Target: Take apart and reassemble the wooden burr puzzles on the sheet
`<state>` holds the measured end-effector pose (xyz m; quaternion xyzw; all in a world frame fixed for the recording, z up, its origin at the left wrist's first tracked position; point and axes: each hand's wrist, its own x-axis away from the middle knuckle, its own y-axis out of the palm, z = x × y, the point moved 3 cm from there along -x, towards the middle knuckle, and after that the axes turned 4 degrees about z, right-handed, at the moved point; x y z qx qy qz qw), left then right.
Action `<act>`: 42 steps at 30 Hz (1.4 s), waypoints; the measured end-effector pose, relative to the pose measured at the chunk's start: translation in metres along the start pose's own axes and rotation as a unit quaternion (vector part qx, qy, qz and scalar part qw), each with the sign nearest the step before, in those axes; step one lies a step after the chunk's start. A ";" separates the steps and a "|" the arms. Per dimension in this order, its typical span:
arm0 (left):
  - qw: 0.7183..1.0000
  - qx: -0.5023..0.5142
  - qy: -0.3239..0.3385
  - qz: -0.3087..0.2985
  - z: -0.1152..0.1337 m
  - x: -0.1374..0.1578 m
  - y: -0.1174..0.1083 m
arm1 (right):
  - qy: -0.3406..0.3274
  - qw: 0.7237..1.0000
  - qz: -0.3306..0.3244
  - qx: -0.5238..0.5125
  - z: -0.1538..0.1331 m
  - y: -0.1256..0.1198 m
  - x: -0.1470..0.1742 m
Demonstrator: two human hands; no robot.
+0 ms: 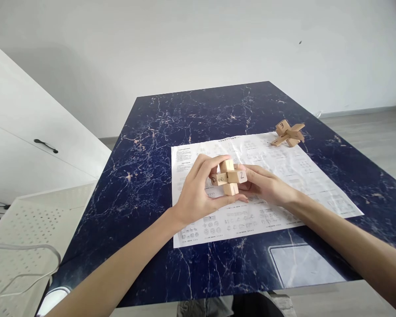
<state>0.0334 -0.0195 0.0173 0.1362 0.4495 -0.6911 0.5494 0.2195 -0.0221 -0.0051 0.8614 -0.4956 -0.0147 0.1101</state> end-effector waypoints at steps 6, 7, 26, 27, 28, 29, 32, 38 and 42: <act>0.996 0.016 -0.082 0.029 -0.013 0.003 0.002 | -0.020 0.982 0.084 -0.166 -0.007 -0.011 -0.005; 0.995 0.021 -0.094 0.030 -0.014 0.003 0.003 | -0.029 0.974 0.106 -0.196 -0.009 -0.015 -0.006; 0.988 0.023 -0.138 -0.062 -0.013 0.002 0.007 | -0.052 0.837 0.348 -0.419 0.003 -0.056 -0.017; 0.988 0.022 -0.139 -0.065 -0.013 0.002 0.007 | -0.042 0.831 0.348 -0.433 0.003 -0.056 -0.017; 0.988 0.021 -0.140 -0.069 -0.012 0.002 0.007 | -0.033 0.825 0.347 -0.446 0.003 -0.056 -0.017; 0.987 0.021 -0.142 -0.073 -0.012 0.002 0.007 | -0.027 0.818 0.346 -0.459 0.003 -0.055 -0.016; 0.986 0.021 -0.142 -0.083 -0.011 0.002 0.008 | -0.024 0.802 0.347 -0.486 0.002 -0.053 -0.015; 0.987 0.021 -0.129 -0.096 -0.011 0.002 0.010 | -0.050 0.826 0.318 -0.464 0.002 -0.053 -0.013; 0.984 0.020 -0.132 -0.114 -0.013 0.003 0.011 | -0.080 0.882 0.300 -0.355 0.000 -0.051 -0.012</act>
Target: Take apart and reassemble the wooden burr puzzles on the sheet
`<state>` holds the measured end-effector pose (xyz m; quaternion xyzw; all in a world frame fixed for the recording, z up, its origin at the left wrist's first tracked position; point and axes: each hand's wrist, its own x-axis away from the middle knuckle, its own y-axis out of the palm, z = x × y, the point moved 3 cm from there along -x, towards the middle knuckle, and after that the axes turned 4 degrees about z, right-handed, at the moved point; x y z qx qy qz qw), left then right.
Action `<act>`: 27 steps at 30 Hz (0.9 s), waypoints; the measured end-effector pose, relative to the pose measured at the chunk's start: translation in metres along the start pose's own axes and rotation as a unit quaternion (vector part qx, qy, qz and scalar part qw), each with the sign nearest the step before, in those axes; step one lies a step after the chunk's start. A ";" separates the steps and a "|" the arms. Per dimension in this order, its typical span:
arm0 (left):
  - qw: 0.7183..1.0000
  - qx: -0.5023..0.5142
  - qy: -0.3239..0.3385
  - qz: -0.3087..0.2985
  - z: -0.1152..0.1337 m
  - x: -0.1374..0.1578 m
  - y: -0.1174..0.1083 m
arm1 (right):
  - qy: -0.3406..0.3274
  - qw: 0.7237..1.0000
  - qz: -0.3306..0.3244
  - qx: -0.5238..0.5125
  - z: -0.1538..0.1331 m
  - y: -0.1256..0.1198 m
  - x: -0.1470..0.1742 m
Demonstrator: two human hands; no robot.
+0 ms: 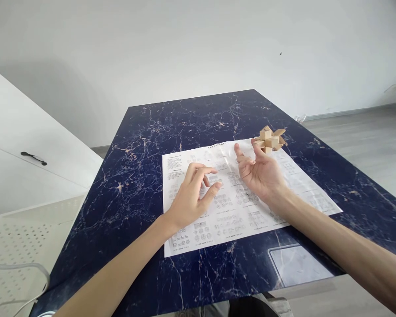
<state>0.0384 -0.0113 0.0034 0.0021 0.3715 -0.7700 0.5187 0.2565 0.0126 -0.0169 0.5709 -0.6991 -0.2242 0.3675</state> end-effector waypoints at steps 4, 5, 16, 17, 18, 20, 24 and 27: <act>1.000 0.002 -0.005 -0.004 0.000 0.000 0.000 | -0.001 1.000 -0.003 -0.009 0.004 0.008 0.007; 1.000 0.001 -0.006 -0.007 0.001 -0.001 0.000 | 0.008 1.000 -0.009 -0.014 0.006 0.011 0.009; 0.991 -0.080 0.052 -0.097 0.007 0.001 0.007 | 0.029 0.968 -0.119 0.217 0.016 0.024 0.019; 0.987 -0.100 0.071 -0.105 0.009 0.002 0.008 | 0.029 0.961 -0.126 0.243 0.017 0.024 0.020; 0.983 -0.118 0.089 -0.110 0.010 0.003 0.010 | 0.030 0.954 -0.134 0.265 0.018 0.025 0.021; 0.977 -0.140 0.111 -0.117 0.011 0.003 0.011 | 0.030 0.942 -0.151 0.298 0.020 0.027 0.023; 0.976 -0.144 0.122 -0.112 0.011 0.003 0.012 | 0.030 0.931 -0.160 0.325 0.023 0.028 0.023; 0.976 -0.144 0.122 -0.109 0.010 0.004 0.012 | 0.025 0.927 -0.166 0.334 0.025 0.028 0.021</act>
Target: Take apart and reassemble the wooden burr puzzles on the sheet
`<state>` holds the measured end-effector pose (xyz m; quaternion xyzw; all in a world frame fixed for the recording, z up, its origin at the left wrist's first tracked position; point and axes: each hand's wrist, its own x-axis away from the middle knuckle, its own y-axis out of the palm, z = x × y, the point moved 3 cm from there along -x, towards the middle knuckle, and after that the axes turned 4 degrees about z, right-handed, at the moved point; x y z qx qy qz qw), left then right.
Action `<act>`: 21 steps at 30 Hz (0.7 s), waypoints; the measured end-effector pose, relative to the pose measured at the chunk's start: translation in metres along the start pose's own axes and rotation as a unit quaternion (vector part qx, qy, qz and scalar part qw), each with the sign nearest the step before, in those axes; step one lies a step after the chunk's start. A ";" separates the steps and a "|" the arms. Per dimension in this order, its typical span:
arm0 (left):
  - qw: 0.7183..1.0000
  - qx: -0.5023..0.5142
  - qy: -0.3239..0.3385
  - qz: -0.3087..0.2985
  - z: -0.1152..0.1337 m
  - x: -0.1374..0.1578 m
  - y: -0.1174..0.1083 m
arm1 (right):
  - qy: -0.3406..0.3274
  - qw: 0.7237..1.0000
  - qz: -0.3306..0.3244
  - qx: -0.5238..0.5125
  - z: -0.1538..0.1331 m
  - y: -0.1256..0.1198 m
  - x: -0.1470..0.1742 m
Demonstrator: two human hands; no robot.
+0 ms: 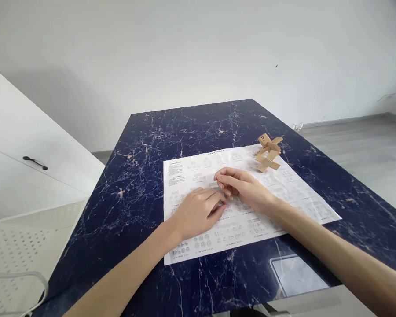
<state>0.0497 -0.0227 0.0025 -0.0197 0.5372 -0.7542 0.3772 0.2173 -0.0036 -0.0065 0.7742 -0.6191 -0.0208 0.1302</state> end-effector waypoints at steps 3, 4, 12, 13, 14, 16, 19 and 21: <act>1.000 0.000 -0.008 0.001 -0.001 0.001 0.000 | 0.001 1.000 -0.007 0.013 0.000 0.002 -0.001; 1.000 0.000 -0.011 0.000 0.000 0.001 0.000 | 0.001 1.000 -0.008 0.016 -0.001 0.002 -0.001; 1.000 -0.009 -0.013 -0.006 0.002 0.001 -0.003 | 0.001 1.000 -0.021 0.021 -0.006 0.004 0.001; 1.000 -0.011 -0.013 -0.005 0.001 0.001 -0.003 | 0.002 1.000 -0.021 0.020 -0.006 0.003 0.001; 1.000 -0.011 -0.012 -0.004 0.001 0.001 -0.003 | 0.003 1.000 -0.021 0.020 -0.005 0.004 0.001; 1.000 -0.009 -0.011 -0.003 0.001 0.001 -0.003 | 0.005 1.000 -0.018 0.019 -0.005 0.004 0.000; 1.000 -0.007 -0.012 -0.004 0.001 0.002 -0.003 | 0.005 1.000 -0.018 0.016 -0.006 0.003 0.001; 1.000 -0.006 -0.014 -0.002 0.001 0.002 -0.003 | -0.003 0.999 -0.017 0.027 -0.008 0.001 0.001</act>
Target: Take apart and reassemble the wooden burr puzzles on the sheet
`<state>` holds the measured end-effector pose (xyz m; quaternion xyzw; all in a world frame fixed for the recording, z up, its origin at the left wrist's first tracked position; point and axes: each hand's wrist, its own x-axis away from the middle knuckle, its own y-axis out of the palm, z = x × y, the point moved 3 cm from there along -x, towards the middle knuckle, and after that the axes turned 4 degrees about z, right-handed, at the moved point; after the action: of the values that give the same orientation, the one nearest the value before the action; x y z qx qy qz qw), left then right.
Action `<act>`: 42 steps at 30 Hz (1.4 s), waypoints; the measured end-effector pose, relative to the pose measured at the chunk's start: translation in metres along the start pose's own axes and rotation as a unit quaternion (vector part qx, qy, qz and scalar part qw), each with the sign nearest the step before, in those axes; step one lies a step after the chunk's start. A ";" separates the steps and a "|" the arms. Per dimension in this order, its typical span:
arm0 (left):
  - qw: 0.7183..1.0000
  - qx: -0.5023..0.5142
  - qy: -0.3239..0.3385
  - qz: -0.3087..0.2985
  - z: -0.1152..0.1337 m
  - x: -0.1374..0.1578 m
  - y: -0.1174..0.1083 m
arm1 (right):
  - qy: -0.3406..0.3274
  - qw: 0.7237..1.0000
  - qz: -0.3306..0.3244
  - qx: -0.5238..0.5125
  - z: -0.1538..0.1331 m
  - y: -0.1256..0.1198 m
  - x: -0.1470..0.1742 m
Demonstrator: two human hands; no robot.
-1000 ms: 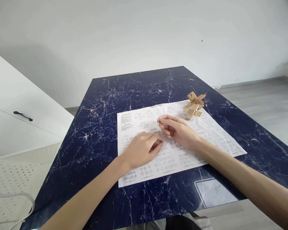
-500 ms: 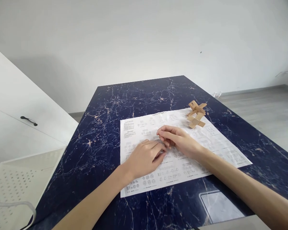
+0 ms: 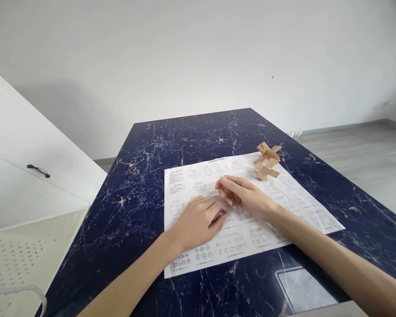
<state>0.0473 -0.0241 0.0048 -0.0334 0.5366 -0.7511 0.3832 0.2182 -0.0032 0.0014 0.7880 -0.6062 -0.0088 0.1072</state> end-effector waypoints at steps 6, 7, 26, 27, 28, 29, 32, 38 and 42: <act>1.000 0.012 -0.001 -0.008 -0.001 0.000 0.000 | -0.036 0.996 0.082 0.003 -0.002 -0.020 -0.005; 1.000 0.011 -0.001 -0.009 -0.001 -0.001 0.000 | -0.029 0.995 0.093 -0.001 -0.001 -0.022 -0.007; 0.999 0.017 -0.024 -0.026 -0.002 0.000 0.001 | -0.003 0.997 0.067 0.040 0.009 -0.025 -0.010; 0.999 0.017 -0.023 -0.025 -0.002 0.000 0.001 | 0.000 0.997 0.065 0.038 0.009 -0.025 -0.010; 0.999 0.016 -0.022 -0.025 -0.002 0.000 0.002 | 0.002 0.997 0.064 0.035 0.009 -0.025 -0.011; 0.999 0.016 -0.020 -0.024 -0.002 0.000 0.002 | 0.003 0.997 0.063 0.033 0.009 -0.025 -0.011; 0.999 0.017 -0.019 -0.022 -0.001 0.000 0.001 | 0.003 0.998 0.061 0.028 0.010 -0.025 -0.011; 0.999 0.013 -0.021 -0.024 -0.001 0.000 0.000 | 0.004 0.998 0.059 0.009 0.010 -0.026 -0.011; 0.999 0.013 -0.020 -0.021 0.000 0.000 0.000 | 0.005 0.998 0.057 0.011 0.010 -0.026 -0.011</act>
<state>0.0469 -0.0239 0.0050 -0.0548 0.5186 -0.7650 0.3779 0.2388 0.0123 -0.0141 0.7533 -0.6497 0.0080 0.1015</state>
